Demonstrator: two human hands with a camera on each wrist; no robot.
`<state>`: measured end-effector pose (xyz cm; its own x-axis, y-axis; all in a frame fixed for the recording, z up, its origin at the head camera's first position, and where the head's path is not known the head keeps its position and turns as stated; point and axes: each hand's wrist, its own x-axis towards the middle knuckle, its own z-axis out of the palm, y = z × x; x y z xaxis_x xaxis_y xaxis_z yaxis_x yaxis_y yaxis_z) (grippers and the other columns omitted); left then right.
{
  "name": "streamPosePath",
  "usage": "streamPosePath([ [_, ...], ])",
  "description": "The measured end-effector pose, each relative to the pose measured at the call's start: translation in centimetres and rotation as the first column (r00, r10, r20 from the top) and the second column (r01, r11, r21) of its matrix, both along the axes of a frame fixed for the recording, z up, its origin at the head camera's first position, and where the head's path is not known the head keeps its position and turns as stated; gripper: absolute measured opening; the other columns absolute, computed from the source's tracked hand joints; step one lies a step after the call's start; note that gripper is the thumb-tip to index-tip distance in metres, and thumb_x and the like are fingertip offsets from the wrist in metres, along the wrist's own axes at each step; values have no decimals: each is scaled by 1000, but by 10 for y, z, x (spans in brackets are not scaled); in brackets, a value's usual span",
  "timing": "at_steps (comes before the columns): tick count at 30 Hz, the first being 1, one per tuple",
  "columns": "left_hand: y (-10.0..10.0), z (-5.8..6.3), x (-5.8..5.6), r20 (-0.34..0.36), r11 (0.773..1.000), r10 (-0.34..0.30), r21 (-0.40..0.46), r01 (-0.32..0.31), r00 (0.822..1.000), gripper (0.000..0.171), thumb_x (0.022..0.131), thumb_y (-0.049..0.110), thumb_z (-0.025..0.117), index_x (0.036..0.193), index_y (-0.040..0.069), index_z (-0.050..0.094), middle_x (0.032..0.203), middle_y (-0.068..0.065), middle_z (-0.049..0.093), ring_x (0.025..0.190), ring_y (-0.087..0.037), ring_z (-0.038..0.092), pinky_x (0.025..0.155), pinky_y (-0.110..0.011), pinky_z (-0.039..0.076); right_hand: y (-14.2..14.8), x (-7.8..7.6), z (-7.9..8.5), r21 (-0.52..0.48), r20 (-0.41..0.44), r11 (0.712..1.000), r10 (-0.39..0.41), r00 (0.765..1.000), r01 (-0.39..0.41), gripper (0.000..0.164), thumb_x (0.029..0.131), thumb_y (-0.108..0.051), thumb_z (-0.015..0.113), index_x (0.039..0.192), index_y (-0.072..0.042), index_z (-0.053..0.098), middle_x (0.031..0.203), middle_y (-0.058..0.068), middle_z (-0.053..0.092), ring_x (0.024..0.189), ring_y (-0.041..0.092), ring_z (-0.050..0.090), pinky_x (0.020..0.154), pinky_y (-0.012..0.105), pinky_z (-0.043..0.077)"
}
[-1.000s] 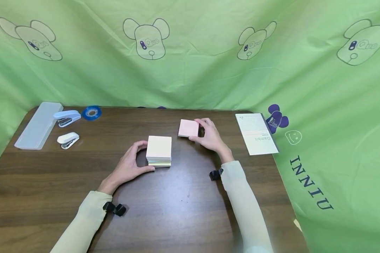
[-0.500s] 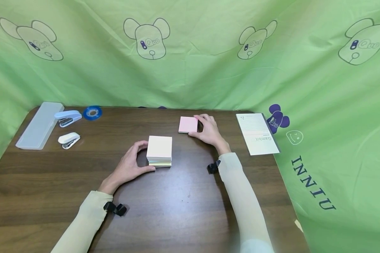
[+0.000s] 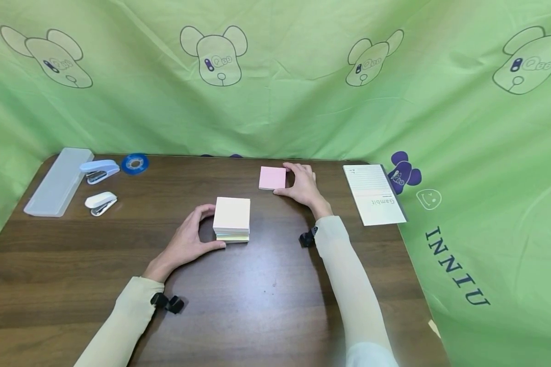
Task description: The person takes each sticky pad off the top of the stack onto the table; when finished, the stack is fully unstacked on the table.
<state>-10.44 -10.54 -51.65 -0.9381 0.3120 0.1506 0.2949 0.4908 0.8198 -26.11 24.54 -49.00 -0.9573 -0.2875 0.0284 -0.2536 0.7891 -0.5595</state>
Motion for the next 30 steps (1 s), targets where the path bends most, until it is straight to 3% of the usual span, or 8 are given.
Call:
streamPosePath([
  [5, 0, 1, 0, -7, 1000, -1, 0, 1, 1000, 98, 79, 25, 105, 157, 11, 47, 152, -11, 62, 146, -34, 53, 123, -60, 39, 0, -2, 1, -21, 10, 1000, -3, 1000, 4, 86, 83, -30, 100, 155, -5, 61, 150, 21, 58, 142, 42, 42, 123, 58, 27],
  [12, -2, 2, -1, 1, 1000, -2, 10, 2, 1000, 98, 79, 26, 105, 157, 11, 47, 153, -11, 61, 146, -33, 52, 123, -60, 39, -4, -7, 2, -2, 10, 1000, 0, 1000, 0, 86, 86, -34, 97, 159, -11, 59, 139, 21, 56, 133, 41, 43, 116, 58, 30],
  [21, -2, 0, -2, -14, 1000, -2, -11, 1, 1000, 101, 76, 21, 106, 157, 7, 47, 153, -13, 61, 147, -34, 52, 124, -58, 38, -8, -11, 2, 39, 27, 999, -19, 999, 18, 85, 90, -39, 94, 163, -16, 56, 137, 18, 59, 132, 40, 44, 112, 58, 31],
  [30, 0, 0, -1, -20, 1000, -4, -20, 4, 1000, 102, 74, 17, 107, 156, 7, 47, 153, -13, 61, 147, -33, 53, 124, -57, 39, -2, -11, -3, -43, 60, 997, -69, 996, 71, 90, 88, -35, 96, 164, -12, 53, 133, 19, 58, 130, 39, 44, 116, 56, 29],
])
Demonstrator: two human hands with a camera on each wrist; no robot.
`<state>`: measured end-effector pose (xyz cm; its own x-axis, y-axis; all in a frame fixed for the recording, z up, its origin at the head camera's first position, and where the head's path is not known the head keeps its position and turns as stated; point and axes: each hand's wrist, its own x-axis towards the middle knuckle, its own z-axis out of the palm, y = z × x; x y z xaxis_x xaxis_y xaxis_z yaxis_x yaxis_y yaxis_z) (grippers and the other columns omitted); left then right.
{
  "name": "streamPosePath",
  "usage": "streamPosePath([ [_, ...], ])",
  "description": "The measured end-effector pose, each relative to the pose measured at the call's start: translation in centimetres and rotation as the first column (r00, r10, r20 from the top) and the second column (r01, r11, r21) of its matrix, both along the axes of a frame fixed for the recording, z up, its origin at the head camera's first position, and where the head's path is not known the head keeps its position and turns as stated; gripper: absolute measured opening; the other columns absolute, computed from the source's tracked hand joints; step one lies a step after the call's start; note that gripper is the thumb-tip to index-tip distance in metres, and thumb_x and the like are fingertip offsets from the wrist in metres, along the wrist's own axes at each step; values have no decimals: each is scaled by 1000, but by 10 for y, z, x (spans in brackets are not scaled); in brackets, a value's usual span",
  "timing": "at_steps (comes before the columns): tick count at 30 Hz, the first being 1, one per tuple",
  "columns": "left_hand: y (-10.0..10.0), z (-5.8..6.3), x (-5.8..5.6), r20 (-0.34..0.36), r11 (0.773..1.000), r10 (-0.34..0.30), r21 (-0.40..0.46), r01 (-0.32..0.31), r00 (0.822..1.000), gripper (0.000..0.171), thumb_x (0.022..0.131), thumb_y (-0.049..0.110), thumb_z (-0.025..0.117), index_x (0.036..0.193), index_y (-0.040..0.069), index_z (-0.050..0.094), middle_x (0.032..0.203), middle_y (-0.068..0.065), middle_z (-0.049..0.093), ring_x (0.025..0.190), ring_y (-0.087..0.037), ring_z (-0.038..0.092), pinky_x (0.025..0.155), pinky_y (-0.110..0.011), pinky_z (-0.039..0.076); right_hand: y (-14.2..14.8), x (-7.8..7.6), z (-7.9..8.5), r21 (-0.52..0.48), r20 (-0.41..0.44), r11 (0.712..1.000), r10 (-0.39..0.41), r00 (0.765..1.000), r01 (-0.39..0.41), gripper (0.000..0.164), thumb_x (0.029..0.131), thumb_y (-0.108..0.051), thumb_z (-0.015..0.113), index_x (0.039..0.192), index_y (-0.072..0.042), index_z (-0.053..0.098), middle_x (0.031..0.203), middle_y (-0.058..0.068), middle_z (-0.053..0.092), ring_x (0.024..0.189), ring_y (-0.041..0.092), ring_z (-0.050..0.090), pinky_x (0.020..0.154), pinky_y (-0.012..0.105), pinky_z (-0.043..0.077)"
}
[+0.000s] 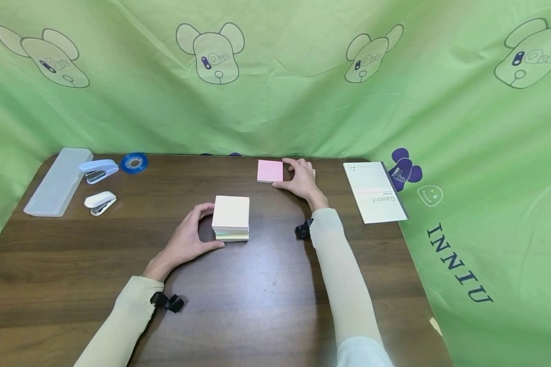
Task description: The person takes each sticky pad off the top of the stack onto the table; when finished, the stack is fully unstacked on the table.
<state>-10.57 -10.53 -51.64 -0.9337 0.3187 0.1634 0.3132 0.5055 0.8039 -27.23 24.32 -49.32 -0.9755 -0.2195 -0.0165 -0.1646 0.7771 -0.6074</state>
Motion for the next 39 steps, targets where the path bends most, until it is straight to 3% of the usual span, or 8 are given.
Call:
streamPosePath([
  [9, 1, 0, 1, -5, 1000, 2, -8, -2, 1000, 101, 76, 19, 106, 156, 7, 47, 153, -14, 61, 145, -34, 53, 123, -59, 39, 3, -1, -2, -26, 1, 1000, 3, 1000, -3, 81, 89, -33, 95, 158, -11, 60, 133, 19, 58, 130, 39, 44, 117, 57, 28],
  [22, -1, -2, 0, -37, 1000, -5, -6, 5, 999, 101, 75, 19, 106, 155, 6, 47, 150, -13, 63, 143, -33, 55, 122, -59, 40, 3, 2, 0, -20, 1, 1000, 16, 1000, -16, 87, 90, -33, 95, 163, -11, 54, 130, 18, 60, 127, 38, 45, 116, 55, 30],
  [32, 0, -1, -1, -27, 1000, -4, -12, 4, 1000, 101, 75, 19, 106, 156, 7, 47, 151, -13, 62, 144, -33, 55, 123, -59, 40, 7, 21, 6, -117, -73, 992, 39, 997, -48, 88, 89, -26, 96, 163, -7, 53, 127, 19, 63, 125, 39, 49, 116, 56, 36],
  [39, -1, 0, -1, -27, 1000, -6, -6, 6, 1000, 101, 75, 19, 106, 156, 7, 47, 150, -13, 62, 144, -32, 55, 123, -58, 39, -1, 40, 18, -144, -130, 986, 66, 989, -85, 78, 93, -23, 92, 160, -6, 57, 121, 19, 64, 124, 39, 52, 112, 56, 38],
])
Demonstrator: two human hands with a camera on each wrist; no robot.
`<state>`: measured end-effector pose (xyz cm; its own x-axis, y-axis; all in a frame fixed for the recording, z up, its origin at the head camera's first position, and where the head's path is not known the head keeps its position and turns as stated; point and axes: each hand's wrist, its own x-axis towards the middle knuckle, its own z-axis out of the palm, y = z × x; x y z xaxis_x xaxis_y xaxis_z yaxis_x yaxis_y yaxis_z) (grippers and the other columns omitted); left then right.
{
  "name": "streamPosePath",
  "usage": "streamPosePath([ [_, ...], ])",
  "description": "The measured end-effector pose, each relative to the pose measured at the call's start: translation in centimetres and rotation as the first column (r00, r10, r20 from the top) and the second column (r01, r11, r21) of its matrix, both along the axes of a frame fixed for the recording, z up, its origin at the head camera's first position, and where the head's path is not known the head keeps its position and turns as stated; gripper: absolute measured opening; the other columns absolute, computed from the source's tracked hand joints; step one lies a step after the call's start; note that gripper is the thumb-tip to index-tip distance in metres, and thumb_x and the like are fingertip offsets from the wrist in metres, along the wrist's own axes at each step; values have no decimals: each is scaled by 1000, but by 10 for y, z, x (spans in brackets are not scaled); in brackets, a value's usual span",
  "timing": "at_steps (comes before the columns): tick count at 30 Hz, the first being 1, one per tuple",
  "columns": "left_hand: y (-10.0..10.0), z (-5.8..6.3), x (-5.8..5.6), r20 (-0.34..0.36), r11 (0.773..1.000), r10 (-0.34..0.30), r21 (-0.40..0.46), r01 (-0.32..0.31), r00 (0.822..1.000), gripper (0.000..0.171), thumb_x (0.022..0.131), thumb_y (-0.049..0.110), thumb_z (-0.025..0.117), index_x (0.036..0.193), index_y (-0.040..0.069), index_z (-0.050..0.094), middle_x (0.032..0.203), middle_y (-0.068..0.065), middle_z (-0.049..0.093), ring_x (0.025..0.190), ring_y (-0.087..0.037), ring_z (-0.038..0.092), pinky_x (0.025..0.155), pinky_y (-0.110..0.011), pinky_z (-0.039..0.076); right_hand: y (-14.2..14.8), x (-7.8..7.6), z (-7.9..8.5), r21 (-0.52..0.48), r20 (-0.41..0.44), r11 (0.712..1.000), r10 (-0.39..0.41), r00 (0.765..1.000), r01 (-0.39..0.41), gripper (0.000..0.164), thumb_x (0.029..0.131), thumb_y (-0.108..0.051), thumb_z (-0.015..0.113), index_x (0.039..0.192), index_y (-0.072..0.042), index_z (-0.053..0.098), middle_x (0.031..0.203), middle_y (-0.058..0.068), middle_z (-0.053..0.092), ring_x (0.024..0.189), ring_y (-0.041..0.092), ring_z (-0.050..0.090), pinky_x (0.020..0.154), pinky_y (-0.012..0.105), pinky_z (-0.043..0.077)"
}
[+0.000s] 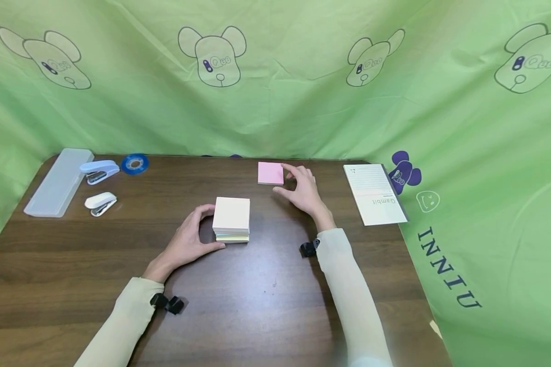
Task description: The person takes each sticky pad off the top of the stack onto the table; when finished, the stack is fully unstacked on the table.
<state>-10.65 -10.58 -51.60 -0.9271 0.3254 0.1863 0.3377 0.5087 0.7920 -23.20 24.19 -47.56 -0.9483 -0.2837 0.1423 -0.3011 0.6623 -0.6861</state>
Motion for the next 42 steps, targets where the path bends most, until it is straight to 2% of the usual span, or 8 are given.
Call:
streamPosePath([
  [9, 0, 0, 0, -13, 1000, 2, 1, -2, 1000, 101, 74, 18, 107, 155, 5, 48, 149, -14, 63, 143, -33, 56, 122, -58, 40, -14, 30, 13, -144, -58, 989, 33, 998, -41, 63, 95, -16, 89, 151, -2, 65, 110, 16, 64, 114, 32, 59, 112, 53, 46],
  [13, 0, 0, 1, -12, 1000, 3, 5, -3, 1000, 101, 74, 19, 107, 155, 5, 48, 149, -14, 63, 143, -33, 56, 122, -57, 39, -22, 44, 18, -179, -74, 982, 48, 996, -60, 59, 94, -13, 89, 149, -2, 68, 107, 17, 64, 109, 31, 61, 109, 54, 49],
  [16, 0, 0, 1, -9, 1000, 2, 8, -2, 1000, 101, 74, 18, 107, 155, 5, 48, 149, -14, 63, 143, -33, 56, 123, -57, 39, -27, 52, 22, -208, -95, 976, 44, 995, -63, 55, 94, -9, 88, 145, -1, 70, 101, 15, 65, 102, 30, 62, 102, 48, 52],
  [19, 0, 0, 1, -4, 1000, 2, 5, -2, 1000, 101, 74, 19, 107, 155, 6, 48, 150, -13, 63, 143, -33, 55, 123, -58, 39, -30, 59, 24, -231, -115, 971, 36, 993, -62, 51, 94, -5, 87, 142, 1, 72, 95, 12, 65, 94, 27, 62, 93, 37, 52],
  [23, 0, 0, 1, -2, 1000, 4, 2, -4, 1000, 101, 74, 19, 107, 155, 6, 48, 150, -13, 63, 143, -32, 55, 123, -58, 40, -35, 67, 25, -247, -125, 966, 49, 991, -79, 49, 94, -5, 86, 141, 0, 72, 91, 11, 66, 89, 25, 62, 86, 32, 51],
  [28, 0, -1, 1, -6, 1000, 3, 2, -3, 1000, 101, 75, 19, 107, 156, 7, 48, 150, -13, 62, 144, -32, 55, 122, -58, 40, -40, 77, 27, -266, -118, 958, 77, 990, -106, 49, 95, -6, 86, 142, -4, 73, 89, 9, 65, 86, 24, 62, 83, 31, 52],
  [36, 0, 0, 1, -7, 1000, 3, 11, -3, 1000, 101, 74, 19, 107, 155, 6, 48, 150, -13, 63, 143, -32, 56, 122, -57, 39, -46, 87, 30, -244, -76, 952, 169, 983, -183, 57, 95, -11, 87, 148, -5, 69, 87, 6, 65, 83, 23, 61, 80, 41, 53],
  [42, 0, 2, 1, -3, 1000, -1, 14, 1, 1000, 100, 75, 18, 106, 155, 6, 48, 150, -13, 62, 143, -33, 55, 123, -57, 38, -51, 89, 30, -170, -27, 958, 229, 973, -231, 73, 88, -19, 93, 154, -7, 64, 86, 8, 61, 80, 22, 56, 77, 33, 48],
])
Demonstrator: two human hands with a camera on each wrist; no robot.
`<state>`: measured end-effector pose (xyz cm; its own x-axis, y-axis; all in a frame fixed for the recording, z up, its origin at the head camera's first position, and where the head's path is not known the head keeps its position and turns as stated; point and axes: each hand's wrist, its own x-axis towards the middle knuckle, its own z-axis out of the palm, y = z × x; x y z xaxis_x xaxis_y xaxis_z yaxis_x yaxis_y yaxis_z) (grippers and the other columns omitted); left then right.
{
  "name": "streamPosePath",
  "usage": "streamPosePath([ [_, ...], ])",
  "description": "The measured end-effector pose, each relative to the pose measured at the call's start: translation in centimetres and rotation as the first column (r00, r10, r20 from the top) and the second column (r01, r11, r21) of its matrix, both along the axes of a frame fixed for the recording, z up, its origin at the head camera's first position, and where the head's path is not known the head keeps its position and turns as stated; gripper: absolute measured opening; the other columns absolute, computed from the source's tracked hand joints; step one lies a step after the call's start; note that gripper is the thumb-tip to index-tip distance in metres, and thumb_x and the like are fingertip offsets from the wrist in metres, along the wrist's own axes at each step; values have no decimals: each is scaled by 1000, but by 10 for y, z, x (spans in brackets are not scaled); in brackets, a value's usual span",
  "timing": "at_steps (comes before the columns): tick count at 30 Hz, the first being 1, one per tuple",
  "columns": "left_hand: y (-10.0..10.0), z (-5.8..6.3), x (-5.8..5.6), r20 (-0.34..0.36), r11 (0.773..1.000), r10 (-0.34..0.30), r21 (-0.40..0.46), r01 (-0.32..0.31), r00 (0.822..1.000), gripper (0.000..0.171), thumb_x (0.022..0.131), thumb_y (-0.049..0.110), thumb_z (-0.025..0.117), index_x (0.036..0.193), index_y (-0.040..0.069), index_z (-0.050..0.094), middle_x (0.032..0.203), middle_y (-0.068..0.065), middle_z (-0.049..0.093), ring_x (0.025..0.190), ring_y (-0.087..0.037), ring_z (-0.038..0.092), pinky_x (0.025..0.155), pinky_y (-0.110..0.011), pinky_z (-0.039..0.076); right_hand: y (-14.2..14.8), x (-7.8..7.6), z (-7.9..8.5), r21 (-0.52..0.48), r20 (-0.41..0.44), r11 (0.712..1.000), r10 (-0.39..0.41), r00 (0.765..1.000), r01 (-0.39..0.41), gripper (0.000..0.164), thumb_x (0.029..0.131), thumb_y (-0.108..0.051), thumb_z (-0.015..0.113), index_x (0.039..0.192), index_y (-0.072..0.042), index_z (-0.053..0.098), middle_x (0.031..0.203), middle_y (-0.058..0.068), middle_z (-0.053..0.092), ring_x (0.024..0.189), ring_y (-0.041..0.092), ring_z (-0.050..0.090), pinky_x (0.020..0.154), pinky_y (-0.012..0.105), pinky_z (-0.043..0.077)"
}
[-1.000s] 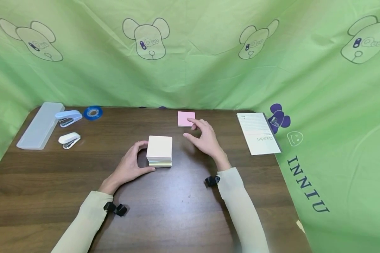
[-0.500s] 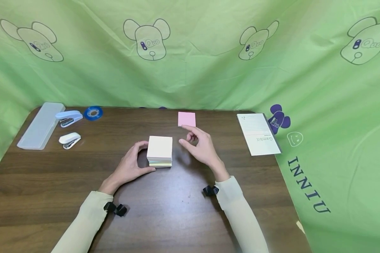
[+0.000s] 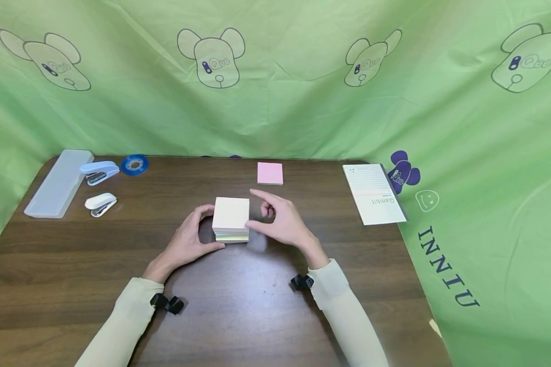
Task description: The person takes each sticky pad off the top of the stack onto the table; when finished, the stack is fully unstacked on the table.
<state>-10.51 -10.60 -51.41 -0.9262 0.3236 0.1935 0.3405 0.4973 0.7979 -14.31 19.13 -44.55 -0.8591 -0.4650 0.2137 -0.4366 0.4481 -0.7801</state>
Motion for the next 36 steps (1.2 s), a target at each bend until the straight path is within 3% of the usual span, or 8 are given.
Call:
streamPosePath([
  [7, 0, 1, 0, 6, 1000, -2, -5, 2, 1000, 101, 75, 19, 106, 156, 6, 47, 150, -14, 62, 143, -33, 55, 123, -59, 38, -8, -1, 1, 96, 17, 994, 40, 999, -42, 88, 82, -29, 99, 159, -9, 60, 87, 6, 58, 81, 25, 54, 76, 31, 43],
  [19, 0, 0, -1, 12, 1000, -3, -6, 3, 1000, 102, 74, 19, 107, 156, 7, 47, 149, -12, 63, 143, -32, 56, 123, -57, 39, -23, -4, 0, 161, 2, 987, 26, 1000, -26, 86, 76, -42, 102, 150, -18, 67, 95, 0, 53, 88, 17, 48, 72, 34, 39],
  [28, 0, 0, -1, 6, 1000, -3, -3, 3, 1000, 103, 74, 18, 107, 156, 6, 47, 149, -13, 64, 142, -32, 56, 123, -57, 38, -24, -5, 2, 154, -33, 988, 36, 999, -30, 79, 75, -43, 101, 143, -19, 70, 117, -4, 69, 106, 19, 60, 97, 48, 47],
  [36, 0, 0, -1, 11, 1000, -3, -6, 3, 1000, 102, 74, 17, 107, 156, 6, 47, 149, -14, 64, 142, -33, 56, 122, -57, 39, -24, -7, -1, 121, -26, 992, 30, 999, -26, 76, 73, -41, 102, 140, -19, 72, 112, -5, 68, 104, 19, 59, 98, 47, 44],
])
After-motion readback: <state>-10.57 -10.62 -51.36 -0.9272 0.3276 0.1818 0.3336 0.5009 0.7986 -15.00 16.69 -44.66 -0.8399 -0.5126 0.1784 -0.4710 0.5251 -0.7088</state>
